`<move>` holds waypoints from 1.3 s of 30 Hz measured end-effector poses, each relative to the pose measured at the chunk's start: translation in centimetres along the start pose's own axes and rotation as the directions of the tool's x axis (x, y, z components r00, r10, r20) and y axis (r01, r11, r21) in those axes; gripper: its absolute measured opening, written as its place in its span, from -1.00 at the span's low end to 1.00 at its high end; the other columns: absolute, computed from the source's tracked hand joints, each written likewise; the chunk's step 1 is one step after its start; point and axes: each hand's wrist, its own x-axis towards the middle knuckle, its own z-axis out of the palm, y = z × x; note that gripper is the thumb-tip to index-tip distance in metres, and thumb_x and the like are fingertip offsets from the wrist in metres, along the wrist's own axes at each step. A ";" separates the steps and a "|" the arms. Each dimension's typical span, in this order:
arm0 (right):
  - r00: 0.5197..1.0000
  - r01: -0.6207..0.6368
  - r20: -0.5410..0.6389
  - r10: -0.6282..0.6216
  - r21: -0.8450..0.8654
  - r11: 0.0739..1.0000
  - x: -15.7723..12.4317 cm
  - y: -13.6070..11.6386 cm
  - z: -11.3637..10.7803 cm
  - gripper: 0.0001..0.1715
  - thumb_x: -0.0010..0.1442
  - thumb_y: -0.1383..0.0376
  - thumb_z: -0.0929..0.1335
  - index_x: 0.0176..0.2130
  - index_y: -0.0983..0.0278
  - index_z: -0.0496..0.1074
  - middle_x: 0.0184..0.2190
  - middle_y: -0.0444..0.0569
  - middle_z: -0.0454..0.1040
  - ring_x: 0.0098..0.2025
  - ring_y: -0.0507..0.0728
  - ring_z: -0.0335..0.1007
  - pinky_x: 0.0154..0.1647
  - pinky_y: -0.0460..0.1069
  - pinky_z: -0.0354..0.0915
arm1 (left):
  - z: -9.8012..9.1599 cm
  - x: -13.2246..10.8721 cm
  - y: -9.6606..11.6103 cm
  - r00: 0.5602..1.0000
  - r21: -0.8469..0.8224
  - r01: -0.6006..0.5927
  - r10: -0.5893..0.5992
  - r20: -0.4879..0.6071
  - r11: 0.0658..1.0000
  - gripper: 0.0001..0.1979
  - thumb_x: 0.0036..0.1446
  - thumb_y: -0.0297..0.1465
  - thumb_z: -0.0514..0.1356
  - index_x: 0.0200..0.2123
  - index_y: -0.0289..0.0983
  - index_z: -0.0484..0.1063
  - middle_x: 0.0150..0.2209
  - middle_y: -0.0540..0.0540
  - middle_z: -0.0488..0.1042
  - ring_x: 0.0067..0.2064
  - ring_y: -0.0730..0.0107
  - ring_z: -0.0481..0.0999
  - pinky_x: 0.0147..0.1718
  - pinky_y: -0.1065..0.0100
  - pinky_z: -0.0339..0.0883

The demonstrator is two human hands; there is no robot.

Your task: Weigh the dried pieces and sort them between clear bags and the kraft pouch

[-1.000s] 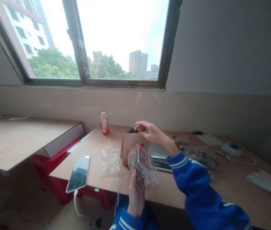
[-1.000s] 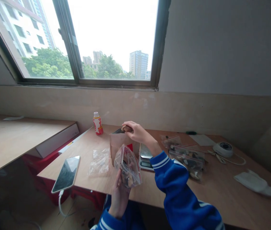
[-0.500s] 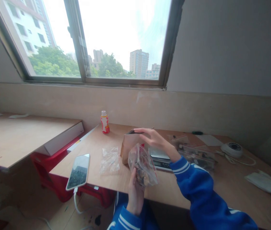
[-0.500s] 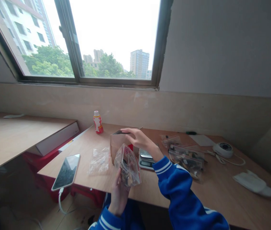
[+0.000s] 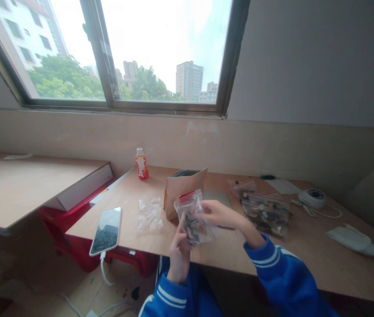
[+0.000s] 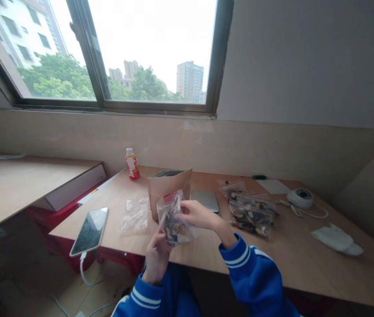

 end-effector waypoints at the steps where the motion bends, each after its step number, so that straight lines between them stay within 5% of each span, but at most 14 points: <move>1: 1.000 0.007 -0.011 -0.007 0.007 1.000 0.0 0.2 0.3 -0.68 0.17 0.15 0.33 -0.17 0.31 0.49 -0.28 -0.03 0.53 -0.28 0.13 0.41 -0.26 -0.02 0.35 | 0.1 0.0 0.2 1.000 0.042 -0.003 0.003 -0.004 0.999 -0.40 0.02 -0.43 0.11 0.19 -0.15 0.28 0.13 -0.08 0.41 0.18 0.12 0.30 0.11 0.17 0.17; 9: 0.991 0.083 0.103 -0.087 0.042 0.996 0.1 1.1 1.3 -0.57 0.26 0.10 0.26 0.00 0.30 0.39 -0.08 0.05 0.46 -0.10 0.19 0.39 -0.05 0.08 0.32 | 0.1 -0.1 1.2 1.000 0.252 -0.001 0.007 -0.024 0.968 -0.49 0.04 -0.39 0.15 0.11 -0.24 0.38 0.13 -0.15 0.40 0.17 0.04 0.32 0.06 0.17 0.21; 19: 0.991 0.066 0.107 -0.077 0.108 0.992 -0.4 1.7 0.4 -0.31 -0.01 0.22 0.48 0.07 0.32 0.25 -0.05 0.04 0.38 -0.04 0.19 0.34 -0.03 0.04 0.32 | 0.6 -0.1 0.5 0.998 0.099 -0.004 0.010 -0.063 0.995 -0.53 0.12 -0.29 0.15 0.13 -0.15 0.35 0.13 -0.07 0.41 0.20 0.15 0.30 0.11 0.22 0.19; 27: 0.996 0.060 0.065 -0.061 0.023 0.998 -0.5 0.6 1.1 -0.60 0.04 0.38 0.42 -0.07 0.28 0.42 -0.17 -0.02 0.48 -0.17 0.16 0.41 -0.13 0.04 0.34 | 1.1 -0.1 0.5 0.998 -0.060 0.030 -0.034 -0.057 0.998 -0.73 0.03 -0.36 0.20 -0.20 -0.34 0.55 -0.09 -0.20 0.55 0.03 0.12 0.46 0.04 0.19 0.27; 32: 0.997 0.077 0.022 -0.077 -0.018 0.997 -0.3 1.2 1.3 -0.79 0.11 0.29 0.39 -0.20 0.27 0.53 -0.25 -0.02 0.55 -0.23 0.17 0.45 -0.17 0.02 0.34 | 1.4 -0.2 0.5 0.999 -0.026 0.042 -0.043 -0.029 0.999 -0.68 0.08 -0.36 0.19 -0.11 -0.35 0.53 -0.02 -0.20 0.52 0.06 0.14 0.43 0.07 0.19 0.23; 36: 0.989 0.033 -0.147 -0.030 0.020 0.999 -0.2 1.7 1.5 -0.73 0.16 0.16 0.36 -0.33 0.33 0.53 -0.38 -0.02 0.55 -0.35 0.14 0.43 -0.32 -0.02 0.33 | 1.4 -0.1 0.1 1.000 0.015 0.002 -0.002 -0.028 1.000 -0.67 0.11 -0.36 0.18 -0.05 -0.31 0.49 0.06 -0.19 0.47 0.14 0.15 0.36 0.10 0.22 0.18; 39: 0.990 0.029 -0.138 -0.028 0.007 1.000 -0.4 1.4 1.4 -0.75 0.12 0.17 0.39 -0.32 0.32 0.53 -0.38 -0.03 0.54 -0.32 0.14 0.42 -0.29 -0.02 0.32 | 1.4 -0.1 -0.1 0.999 0.029 -0.033 0.034 -0.035 0.999 -0.66 0.12 -0.36 0.19 -0.03 -0.30 0.48 0.07 -0.18 0.46 0.15 0.15 0.35 0.11 0.23 0.19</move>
